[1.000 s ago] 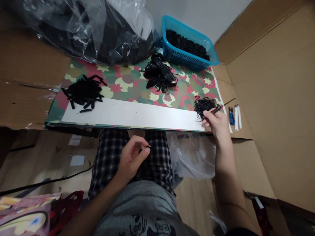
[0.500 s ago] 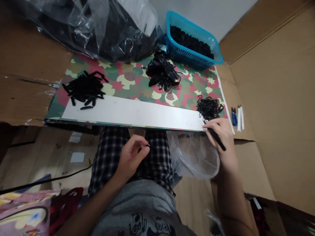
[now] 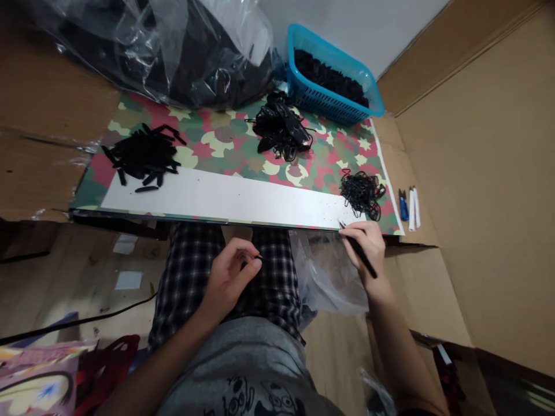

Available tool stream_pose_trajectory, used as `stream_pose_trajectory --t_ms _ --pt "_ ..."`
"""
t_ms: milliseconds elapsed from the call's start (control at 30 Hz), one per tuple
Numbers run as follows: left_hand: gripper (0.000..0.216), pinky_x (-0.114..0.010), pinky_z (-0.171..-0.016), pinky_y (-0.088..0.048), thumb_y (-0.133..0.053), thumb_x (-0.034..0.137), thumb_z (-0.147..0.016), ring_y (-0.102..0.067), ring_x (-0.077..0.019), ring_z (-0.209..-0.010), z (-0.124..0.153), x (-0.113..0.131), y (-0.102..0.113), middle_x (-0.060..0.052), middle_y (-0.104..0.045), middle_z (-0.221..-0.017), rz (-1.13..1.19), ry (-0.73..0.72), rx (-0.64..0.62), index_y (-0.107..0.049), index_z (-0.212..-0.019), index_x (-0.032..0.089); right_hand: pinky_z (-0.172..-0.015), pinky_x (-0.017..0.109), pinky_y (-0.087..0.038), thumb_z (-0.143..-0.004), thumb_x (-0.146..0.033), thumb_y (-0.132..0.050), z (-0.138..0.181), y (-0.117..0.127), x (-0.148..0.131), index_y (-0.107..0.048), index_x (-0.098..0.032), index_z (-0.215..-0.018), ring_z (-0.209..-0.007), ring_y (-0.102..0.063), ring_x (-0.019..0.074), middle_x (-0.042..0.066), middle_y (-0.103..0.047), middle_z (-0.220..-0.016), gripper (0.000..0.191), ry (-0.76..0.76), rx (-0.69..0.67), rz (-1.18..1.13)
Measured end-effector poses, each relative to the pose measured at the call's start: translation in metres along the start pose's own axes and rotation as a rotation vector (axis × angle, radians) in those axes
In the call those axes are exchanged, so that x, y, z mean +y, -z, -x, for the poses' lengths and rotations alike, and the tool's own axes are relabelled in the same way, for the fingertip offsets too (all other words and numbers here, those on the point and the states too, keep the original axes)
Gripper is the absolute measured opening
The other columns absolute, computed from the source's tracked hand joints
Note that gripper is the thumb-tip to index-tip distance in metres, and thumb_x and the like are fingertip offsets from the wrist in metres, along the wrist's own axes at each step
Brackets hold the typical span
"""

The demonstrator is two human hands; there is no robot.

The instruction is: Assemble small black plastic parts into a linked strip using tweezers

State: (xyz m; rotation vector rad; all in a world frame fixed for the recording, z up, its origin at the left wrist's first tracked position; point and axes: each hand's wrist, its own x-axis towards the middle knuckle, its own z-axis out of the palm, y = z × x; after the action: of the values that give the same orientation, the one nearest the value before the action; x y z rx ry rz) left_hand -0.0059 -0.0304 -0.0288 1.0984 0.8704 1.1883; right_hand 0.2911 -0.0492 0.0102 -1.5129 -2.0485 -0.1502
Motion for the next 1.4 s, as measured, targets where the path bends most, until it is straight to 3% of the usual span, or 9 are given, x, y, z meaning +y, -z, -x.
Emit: stream_pose_trajectory --t_ms 300,400,500,600,667,900,1067,1300,1400 --pt "0.005 -0.018 -0.065 -0.044 -0.066 0.017 -0.086 -0.054 -0.0096 -0.072 0.002 -0.003 0.003 0.002 -0.057 -0.077 0.013 0.016 0.003 -0.064 -0.087 0.021 -0.072 0.041 -0.048 -0.092 -0.017 -0.058 0.007 -0.001 -0.005 -0.070 -0.026 -0.090 -0.080 -0.059 0.0242 0.004 -0.062 -0.088 0.015 -0.040 0.004 -0.052" --pt "0.005 -0.017 -0.066 -0.043 -0.066 0.017 -0.086 -0.054 -0.0089 -0.072 0.003 -0.004 0.002 0.003 -0.057 -0.078 0.023 0.022 0.003 -0.064 -0.087 0.021 -0.079 0.041 -0.049 -0.090 -0.023 -0.063 0.005 -0.004 -0.006 -0.069 -0.024 -0.091 -0.088 -0.060 0.0240 0.004 -0.062 -0.091 0.006 -0.246 0.121 -0.204" --pt "0.005 -0.017 -0.066 -0.043 -0.067 0.017 -0.086 -0.054 -0.0087 -0.073 0.003 -0.004 0.002 0.003 -0.057 -0.079 0.027 0.033 0.005 -0.064 -0.088 0.021 -0.065 0.031 -0.048 -0.076 -0.033 -0.074 0.000 -0.011 0.001 -0.067 -0.023 -0.082 -0.071 -0.058 0.0179 0.000 -0.061 -0.079 0.014 -0.580 0.340 -0.548" --pt "0.005 -0.017 -0.066 -0.043 -0.067 0.017 -0.086 -0.054 -0.0087 -0.073 0.003 -0.003 0.003 0.003 -0.057 -0.078 0.022 0.039 -0.004 -0.064 -0.088 0.021 -0.051 0.023 -0.041 -0.064 -0.035 -0.081 -0.008 -0.013 0.013 -0.065 -0.020 -0.079 -0.057 -0.054 0.0130 -0.002 -0.060 -0.069 0.026 -0.887 0.293 -0.801" --pt "0.005 -0.017 -0.066 -0.043 -0.067 0.017 -0.086 -0.054 -0.0085 -0.072 0.003 -0.003 0.003 0.003 -0.057 -0.078 0.024 0.039 -0.002 -0.064 -0.087 0.021 -0.048 0.021 -0.040 -0.063 -0.033 -0.082 -0.013 -0.009 0.021 -0.065 -0.018 -0.077 -0.055 -0.054 0.0118 -0.002 -0.059 -0.066 0.027 -0.955 0.246 -0.824" --pt "0.005 -0.018 -0.064 -0.043 -0.067 0.017 -0.085 -0.054 -0.0089 -0.071 0.002 -0.003 0.003 0.003 -0.057 -0.077 0.008 0.035 0.014 -0.063 -0.086 0.020 -0.040 0.021 -0.039 -0.059 -0.039 -0.085 -0.022 -0.004 0.048 -0.060 -0.019 -0.070 -0.045 -0.051 0.0106 -0.005 -0.053 -0.057 0.034 -0.927 0.300 -0.763" --pt "0.007 -0.019 -0.062 -0.043 -0.063 0.014 -0.086 -0.056 -0.0088 -0.069 0.002 0.001 0.003 0.003 -0.058 -0.077 -0.088 -0.043 -0.023 -0.061 -0.087 0.020 -0.040 0.019 -0.040 -0.063 -0.042 -0.082 -0.024 -0.004 0.041 -0.058 -0.020 -0.074 -0.042 -0.049 0.0093 -0.008 -0.052 -0.056 0.034 -0.879 0.379 -0.764" --pt "0.034 -0.032 -0.066 -0.040 -0.050 0.010 -0.085 -0.055 -0.0169 -0.070 -0.034 0.024 -0.044 -0.002 -0.061 -0.075 -0.657 -0.643 -0.283 -0.066 -0.115 0.015 -0.035 0.020 -0.036 -0.064 -0.038 -0.081 -0.030 -0.012 0.009 -0.059 -0.021 -0.070 -0.036 -0.047 0.0104 -0.008 -0.054 -0.051 0.028 -0.671 0.532 -0.764" --pt "0.042 -0.035 -0.065 -0.037 -0.048 0.015 -0.086 -0.056 -0.0210 -0.076 -0.062 0.026 -0.075 -0.006 -0.064 -0.083 -0.920 -0.737 -0.432 -0.063 -0.126 0.014 -0.035 0.020 -0.034 -0.068 -0.035 -0.078 -0.033 -0.015 0.002 -0.060 -0.021 -0.070 -0.036 -0.047 0.0108 -0.008 -0.055 -0.051 0.023 -0.611 0.558 -0.774"
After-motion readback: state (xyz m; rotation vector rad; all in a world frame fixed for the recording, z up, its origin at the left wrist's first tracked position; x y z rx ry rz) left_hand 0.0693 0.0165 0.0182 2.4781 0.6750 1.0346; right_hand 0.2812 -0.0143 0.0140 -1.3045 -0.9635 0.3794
